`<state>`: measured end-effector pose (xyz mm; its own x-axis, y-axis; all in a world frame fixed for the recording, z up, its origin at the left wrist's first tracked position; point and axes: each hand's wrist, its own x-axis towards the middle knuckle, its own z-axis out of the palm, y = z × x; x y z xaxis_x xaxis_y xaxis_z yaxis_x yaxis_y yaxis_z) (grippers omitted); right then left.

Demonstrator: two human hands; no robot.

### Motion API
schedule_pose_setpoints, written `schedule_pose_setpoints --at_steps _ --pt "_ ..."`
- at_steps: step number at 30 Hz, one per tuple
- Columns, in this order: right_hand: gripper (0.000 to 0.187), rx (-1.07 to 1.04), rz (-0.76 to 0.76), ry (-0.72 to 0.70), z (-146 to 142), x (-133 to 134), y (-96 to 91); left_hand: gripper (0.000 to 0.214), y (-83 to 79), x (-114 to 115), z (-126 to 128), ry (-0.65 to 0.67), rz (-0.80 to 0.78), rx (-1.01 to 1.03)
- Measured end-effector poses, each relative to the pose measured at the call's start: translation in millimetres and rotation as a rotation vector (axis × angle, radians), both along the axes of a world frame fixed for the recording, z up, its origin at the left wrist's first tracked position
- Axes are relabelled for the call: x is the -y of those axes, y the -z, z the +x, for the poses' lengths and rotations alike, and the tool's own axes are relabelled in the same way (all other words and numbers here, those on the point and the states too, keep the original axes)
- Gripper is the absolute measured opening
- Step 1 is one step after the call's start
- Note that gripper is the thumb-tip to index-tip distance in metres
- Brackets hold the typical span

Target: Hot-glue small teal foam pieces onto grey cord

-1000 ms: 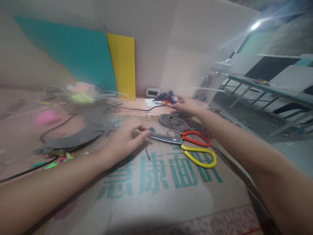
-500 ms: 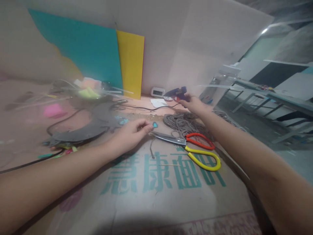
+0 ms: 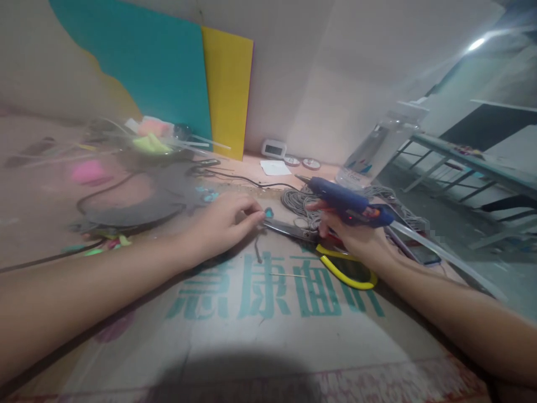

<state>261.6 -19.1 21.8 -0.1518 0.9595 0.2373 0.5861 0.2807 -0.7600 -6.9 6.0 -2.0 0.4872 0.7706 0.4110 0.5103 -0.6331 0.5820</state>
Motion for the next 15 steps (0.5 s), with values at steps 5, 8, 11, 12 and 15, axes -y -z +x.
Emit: schedule_pose_setpoints --at_steps 5,8,11,12,15 --pt "0.032 0.095 0.010 -0.125 6 0 5.4 0.025 -1.0 -1 -1 -0.034 0.026 -0.018" --pt "0.036 0.104 0.117 -0.224 5 0 3.0 0.024 -1.5 -1 -2 -0.038 0.067 -0.027" --pt "0.031 0.157 0.082 -0.186 0 5 -2.7 0.023 -2.3 0 -2 -0.028 0.113 -0.027" --pt "0.030 0.176 0.054 -0.179 -2 7 -4.7 0.023 -2.6 0 -2 -0.025 0.125 -0.028" --pt "0.030 0.222 0.022 -0.165 -6 11 -9.8 0.022 -3.2 0 -2 -0.022 0.157 -0.037"
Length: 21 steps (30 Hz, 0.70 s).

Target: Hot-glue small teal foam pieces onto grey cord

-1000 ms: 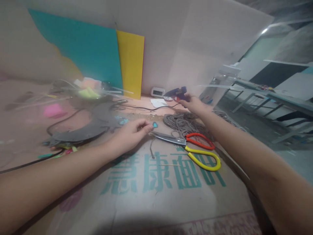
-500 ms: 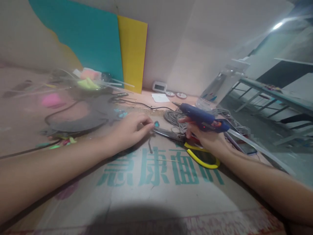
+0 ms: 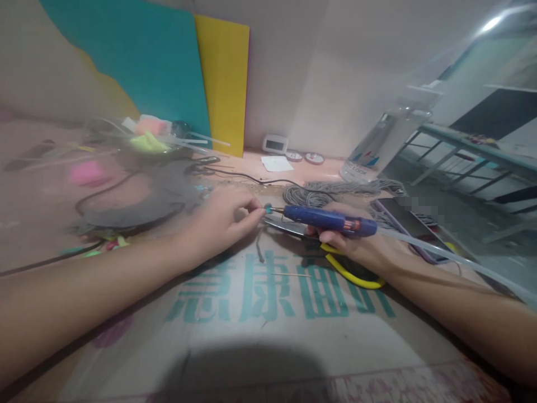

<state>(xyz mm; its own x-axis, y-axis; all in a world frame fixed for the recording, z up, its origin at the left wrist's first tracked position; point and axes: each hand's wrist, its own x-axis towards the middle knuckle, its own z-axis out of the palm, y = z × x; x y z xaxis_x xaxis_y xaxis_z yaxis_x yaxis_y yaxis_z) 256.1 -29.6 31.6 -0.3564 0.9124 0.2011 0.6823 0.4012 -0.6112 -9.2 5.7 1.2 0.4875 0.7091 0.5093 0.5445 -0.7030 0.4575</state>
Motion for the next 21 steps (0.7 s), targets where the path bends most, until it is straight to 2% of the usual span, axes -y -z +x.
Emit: schedule_pose_setpoints --at_steps 5,11,21 --pt "0.028 0.092 -0.010 0.016 0.7 0.5 -2.5 0.022 1.7 -0.2 -0.8 -0.014 0.040 -0.001" --pt "0.026 0.101 0.026 0.029 2.2 -2.0 2.8 0.021 4.2 -1.4 -1.2 -0.006 0.069 -0.007" --pt "0.026 0.140 0.028 0.041 -0.8 -1.1 -0.3 0.022 0.1 1.5 -0.2 -0.034 0.043 -0.006"
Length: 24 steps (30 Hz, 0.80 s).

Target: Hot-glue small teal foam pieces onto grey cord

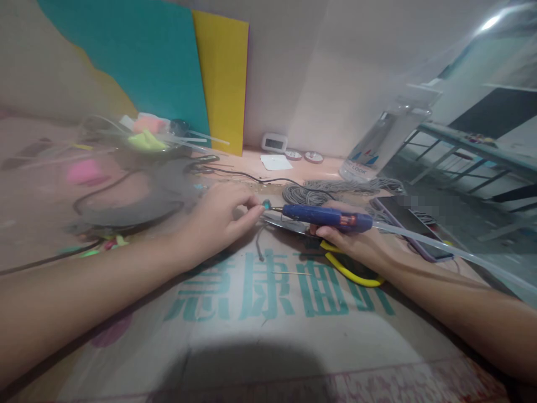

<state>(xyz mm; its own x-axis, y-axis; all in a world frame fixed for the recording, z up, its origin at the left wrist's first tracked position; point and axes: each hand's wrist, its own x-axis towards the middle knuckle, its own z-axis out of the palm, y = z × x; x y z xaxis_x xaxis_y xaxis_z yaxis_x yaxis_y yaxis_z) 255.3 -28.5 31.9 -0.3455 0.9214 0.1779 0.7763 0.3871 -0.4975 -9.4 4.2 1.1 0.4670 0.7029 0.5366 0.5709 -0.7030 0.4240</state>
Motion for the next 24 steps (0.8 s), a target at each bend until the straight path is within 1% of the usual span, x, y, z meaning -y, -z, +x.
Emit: schedule_pose_setpoints --at_steps 3,10,14,19,24 --pt "0.028 -0.019 0.005 -0.003 2.6 -0.8 3.0 0.024 -0.8 0.5 0.1 -0.009 -0.023 -0.007" --pt "0.027 -0.034 0.080 0.001 4.9 -1.7 7.6 0.024 -2.6 0.5 0.7 -0.018 -0.062 0.009" --pt "0.026 0.002 0.048 -0.006 6.2 -3.6 7.2 0.025 -4.1 0.9 0.8 -0.013 -0.077 0.014" --pt "0.023 -0.039 -0.004 -0.024 5.9 -5.5 4.4 0.024 -3.7 0.7 0.2 -0.008 -0.070 0.027" --pt "0.023 -0.022 -0.008 -0.018 5.0 -4.8 3.4 0.025 -1.1 0.3 -0.3 -0.013 -0.070 0.013"
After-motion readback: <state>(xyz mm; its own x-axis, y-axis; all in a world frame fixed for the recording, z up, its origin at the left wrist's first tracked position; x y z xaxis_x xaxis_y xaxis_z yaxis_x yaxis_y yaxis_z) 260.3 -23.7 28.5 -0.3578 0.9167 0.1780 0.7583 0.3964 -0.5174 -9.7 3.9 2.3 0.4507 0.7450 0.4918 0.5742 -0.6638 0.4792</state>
